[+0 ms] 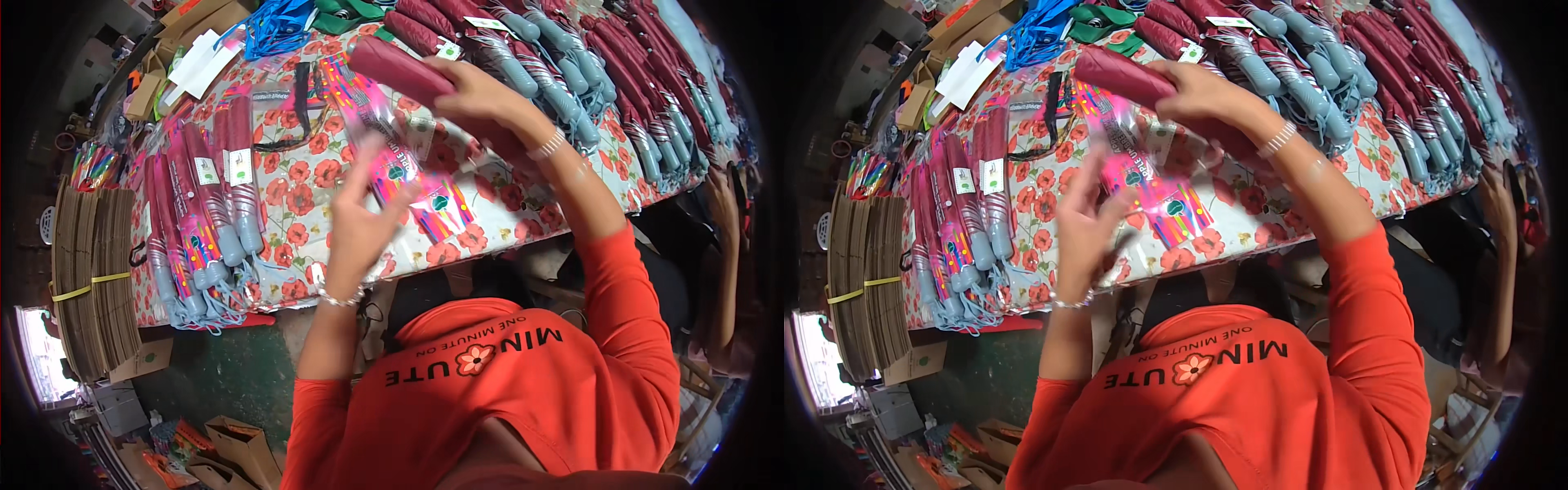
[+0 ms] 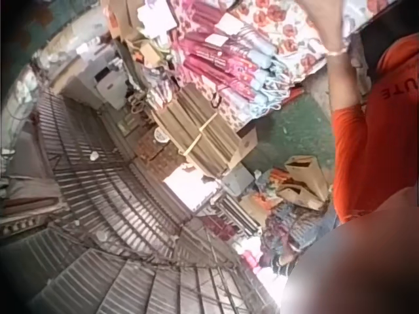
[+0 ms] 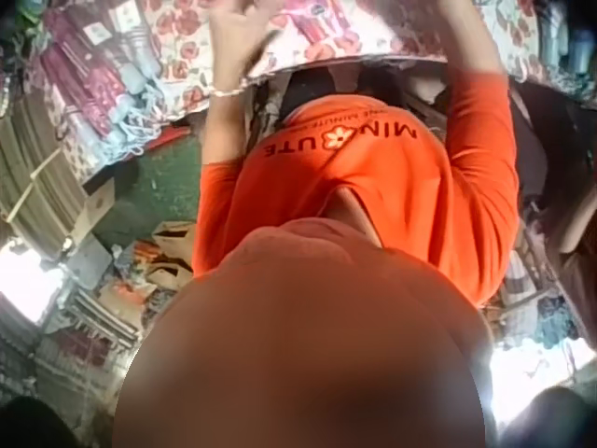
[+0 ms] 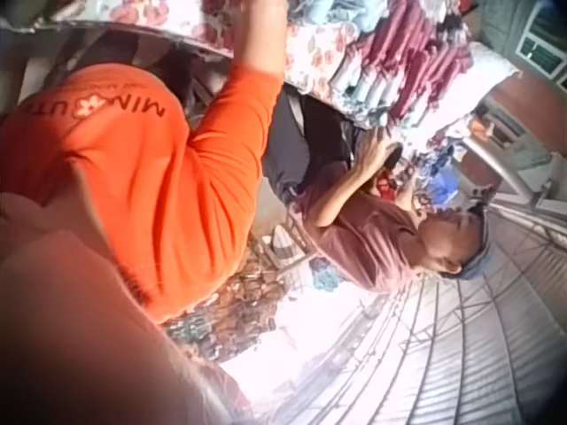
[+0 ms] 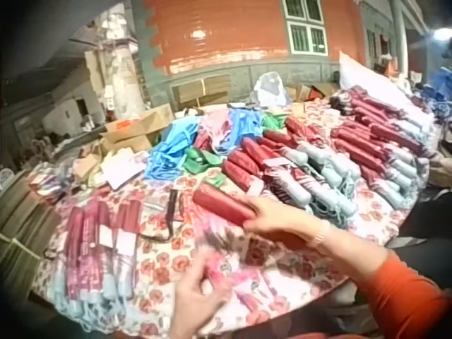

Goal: The person is manually folding umbrellas and inserting them into plastic sleeves and larger branded packaging.

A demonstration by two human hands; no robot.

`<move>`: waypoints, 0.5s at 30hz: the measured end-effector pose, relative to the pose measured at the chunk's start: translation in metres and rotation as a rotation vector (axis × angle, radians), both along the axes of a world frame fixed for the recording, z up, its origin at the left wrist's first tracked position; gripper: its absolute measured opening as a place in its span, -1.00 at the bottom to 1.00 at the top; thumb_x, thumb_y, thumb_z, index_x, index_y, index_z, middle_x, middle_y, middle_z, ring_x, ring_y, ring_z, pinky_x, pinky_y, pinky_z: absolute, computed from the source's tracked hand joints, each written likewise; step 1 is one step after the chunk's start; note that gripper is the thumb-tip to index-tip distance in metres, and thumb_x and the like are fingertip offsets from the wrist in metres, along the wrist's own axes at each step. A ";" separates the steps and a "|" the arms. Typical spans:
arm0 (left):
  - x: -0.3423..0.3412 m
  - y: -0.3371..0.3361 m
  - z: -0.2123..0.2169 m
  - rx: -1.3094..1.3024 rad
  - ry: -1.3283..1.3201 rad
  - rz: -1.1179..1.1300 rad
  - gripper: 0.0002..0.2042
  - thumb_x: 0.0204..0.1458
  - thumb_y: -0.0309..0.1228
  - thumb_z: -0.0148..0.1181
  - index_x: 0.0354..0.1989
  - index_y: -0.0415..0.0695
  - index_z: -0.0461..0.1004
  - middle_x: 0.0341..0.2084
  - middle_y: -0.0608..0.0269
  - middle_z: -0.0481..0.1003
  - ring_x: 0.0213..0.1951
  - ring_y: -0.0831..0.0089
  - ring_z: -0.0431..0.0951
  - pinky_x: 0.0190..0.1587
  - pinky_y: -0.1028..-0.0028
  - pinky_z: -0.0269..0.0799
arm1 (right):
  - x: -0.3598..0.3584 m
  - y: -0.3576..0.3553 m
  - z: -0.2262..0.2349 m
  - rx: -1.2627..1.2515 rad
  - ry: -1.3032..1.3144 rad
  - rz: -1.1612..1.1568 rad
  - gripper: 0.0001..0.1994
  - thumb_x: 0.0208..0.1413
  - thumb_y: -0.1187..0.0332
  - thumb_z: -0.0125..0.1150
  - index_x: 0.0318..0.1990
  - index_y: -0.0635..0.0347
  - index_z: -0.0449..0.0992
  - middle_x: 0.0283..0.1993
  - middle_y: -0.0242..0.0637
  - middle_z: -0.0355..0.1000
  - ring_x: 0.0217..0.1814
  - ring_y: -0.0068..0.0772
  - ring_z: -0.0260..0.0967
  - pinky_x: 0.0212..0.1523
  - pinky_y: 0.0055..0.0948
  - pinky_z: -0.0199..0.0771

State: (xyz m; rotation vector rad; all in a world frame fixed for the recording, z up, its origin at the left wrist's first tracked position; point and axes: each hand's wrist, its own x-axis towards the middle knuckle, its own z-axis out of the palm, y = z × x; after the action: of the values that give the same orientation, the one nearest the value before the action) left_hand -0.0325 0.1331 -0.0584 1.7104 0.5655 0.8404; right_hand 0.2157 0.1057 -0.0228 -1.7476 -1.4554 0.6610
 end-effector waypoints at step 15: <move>0.017 -0.116 0.046 -0.354 -0.397 -0.479 -0.71 -0.12 -0.60 0.15 -0.14 -0.35 0.45 -0.56 0.15 0.52 -0.54 0.44 0.47 -0.29 0.48 0.43 | -0.092 -0.201 0.011 -0.422 0.508 0.480 -0.49 -0.27 0.39 0.45 -0.08 0.28 0.41 -0.37 -0.36 0.46 -0.46 -0.48 0.35 -0.37 -0.56 0.42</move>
State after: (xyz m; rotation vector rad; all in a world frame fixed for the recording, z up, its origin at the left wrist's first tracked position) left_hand -0.0160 0.0172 -0.0120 1.2341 0.0210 0.6576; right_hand 0.1235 -0.0957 -0.0123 -1.3587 -1.4319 1.6326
